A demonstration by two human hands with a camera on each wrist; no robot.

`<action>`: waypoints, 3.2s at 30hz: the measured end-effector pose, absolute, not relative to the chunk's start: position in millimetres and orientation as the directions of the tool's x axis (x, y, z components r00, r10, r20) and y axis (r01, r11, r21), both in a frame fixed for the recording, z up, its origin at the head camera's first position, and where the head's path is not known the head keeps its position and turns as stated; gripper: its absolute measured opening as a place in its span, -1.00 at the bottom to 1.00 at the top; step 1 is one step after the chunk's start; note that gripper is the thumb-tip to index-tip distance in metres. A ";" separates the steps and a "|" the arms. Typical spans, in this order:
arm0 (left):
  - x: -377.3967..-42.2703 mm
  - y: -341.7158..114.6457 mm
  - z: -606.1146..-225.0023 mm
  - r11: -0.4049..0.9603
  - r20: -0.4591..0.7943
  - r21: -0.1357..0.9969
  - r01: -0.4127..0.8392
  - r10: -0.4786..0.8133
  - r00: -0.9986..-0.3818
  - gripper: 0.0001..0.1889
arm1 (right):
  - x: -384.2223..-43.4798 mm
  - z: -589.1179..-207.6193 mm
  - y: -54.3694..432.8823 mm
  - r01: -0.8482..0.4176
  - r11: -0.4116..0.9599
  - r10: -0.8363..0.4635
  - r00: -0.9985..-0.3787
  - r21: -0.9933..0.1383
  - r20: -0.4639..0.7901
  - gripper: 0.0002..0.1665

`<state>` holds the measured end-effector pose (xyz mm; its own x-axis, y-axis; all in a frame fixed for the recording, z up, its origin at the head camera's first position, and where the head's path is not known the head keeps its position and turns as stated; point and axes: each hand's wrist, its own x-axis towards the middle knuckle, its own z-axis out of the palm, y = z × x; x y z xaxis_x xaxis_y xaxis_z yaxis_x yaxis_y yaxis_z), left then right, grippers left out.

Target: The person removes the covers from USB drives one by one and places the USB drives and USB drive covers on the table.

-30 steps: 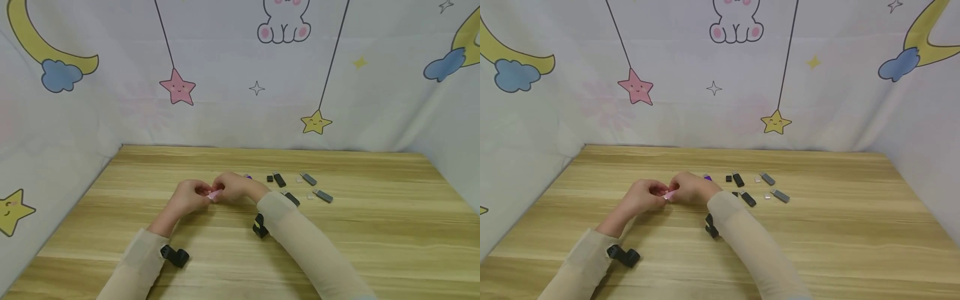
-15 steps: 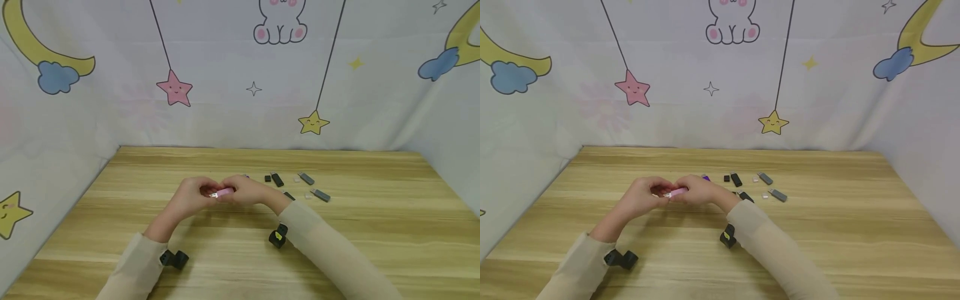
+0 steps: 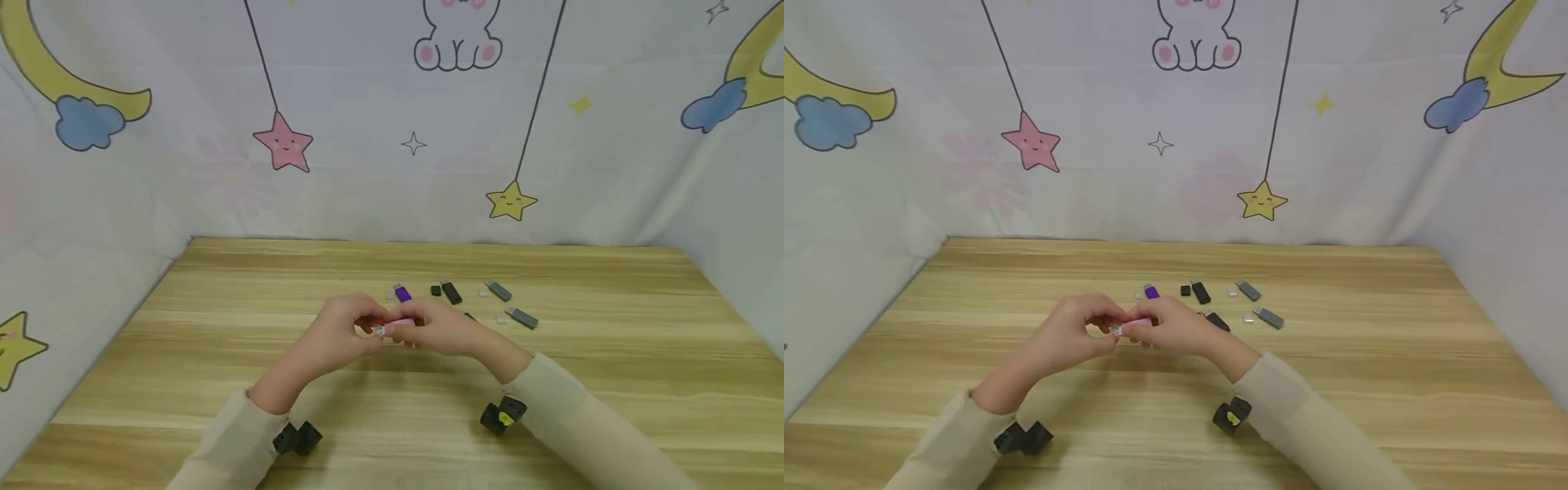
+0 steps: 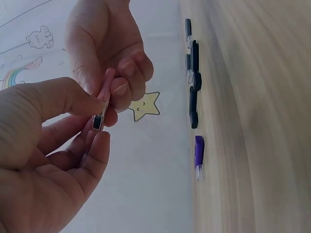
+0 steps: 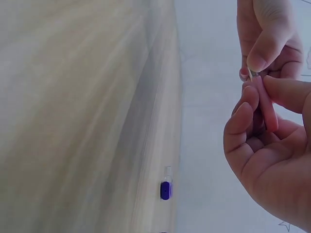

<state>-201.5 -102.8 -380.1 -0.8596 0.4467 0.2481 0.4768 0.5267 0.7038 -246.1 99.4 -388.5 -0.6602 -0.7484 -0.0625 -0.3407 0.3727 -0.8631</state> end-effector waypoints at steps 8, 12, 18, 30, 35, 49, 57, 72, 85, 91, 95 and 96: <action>-195.0 -83.2 -381.9 0.480 0.264 0.702 0.526 0.510 -0.818 -0.78 | -228.8 -396.8 124.0 -0.306 0.350 -0.705 -0.708 -0.885 -0.034 -0.74; -192.6 -77.9 -383.6 0.457 0.251 0.722 0.520 0.527 -0.812 -0.80 | -220.7 -398.8 134.4 -0.297 0.359 -0.683 -0.729 -0.885 -0.032 -0.71; -190.8 -70.9 -388.7 0.439 0.183 0.773 0.458 0.538 -0.823 -0.78 | -212.2 -402.0 143.3 -0.270 0.382 -0.662 -0.747 -0.884 -0.059 -0.66; -186.9 -61.8 -402.9 0.409 0.120 0.849 0.335 0.469 -0.875 -0.81 | -208.5 -409.9 147.1 -0.197 0.378 -0.649 -0.754 -0.905 -0.106 -0.71; -182.3 -57.7 -409.1 0.397 0.089 0.875 0.276 0.429 -0.899 -0.84 | -206.7 -414.2 145.7 -0.171 0.374 -0.638 -0.761 -0.912 -0.119 -0.74; -178.7 -57.8 -409.8 0.311 0.035 0.934 0.174 0.406 -0.913 -0.80 | -202.1 -412.4 146.2 -0.199 0.311 -0.655 -0.754 -0.929 -0.057 -0.75; -179.0 -59.0 -410.4 0.276 0.030 0.948 0.160 0.424 -0.905 -0.79 | -202.5 -416.2 146.6 -0.247 0.291 -0.673 -0.740 -0.924 -0.014 -0.75; -181.5 -62.5 -413.2 0.313 0.051 0.930 0.192 0.406 -0.912 -0.81 | -203.4 -415.3 145.9 -0.265 0.348 -0.646 -0.763 -0.899 -0.025 -0.70; -193.9 -71.2 -405.4 0.373 0.067 0.907 0.198 0.335 -0.940 -0.84 | -222.6 -410.8 150.9 -0.345 0.485 -0.567 -0.824 -0.804 0.012 -0.77; -202.0 -77.8 -398.9 0.399 0.075 0.898 0.186 0.278 -0.958 -0.84 | -240.2 -407.7 146.4 -0.289 0.538 -0.527 -0.849 -0.792 -0.048 -0.73; -209.1 -83.1 -396.9 0.430 0.071 0.886 0.175 0.248 -0.966 -0.84 | -253.0 -403.9 137.9 -0.255 0.551 -0.505 -0.860 -0.794 -0.074 -0.70; -211.0 -84.1 -396.7 0.438 0.067 0.883 0.168 0.238 -0.969 -0.84 | -255.8 -403.0 135.3 -0.244 0.553 -0.499 -0.863 -0.797 -0.082 -0.70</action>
<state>-211.0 -84.1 -396.7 -0.9690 0.2378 0.0667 0.1682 0.4376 0.8833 -255.8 135.3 -403.0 -0.8629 -0.4988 -0.0817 -0.2443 0.5531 -0.7965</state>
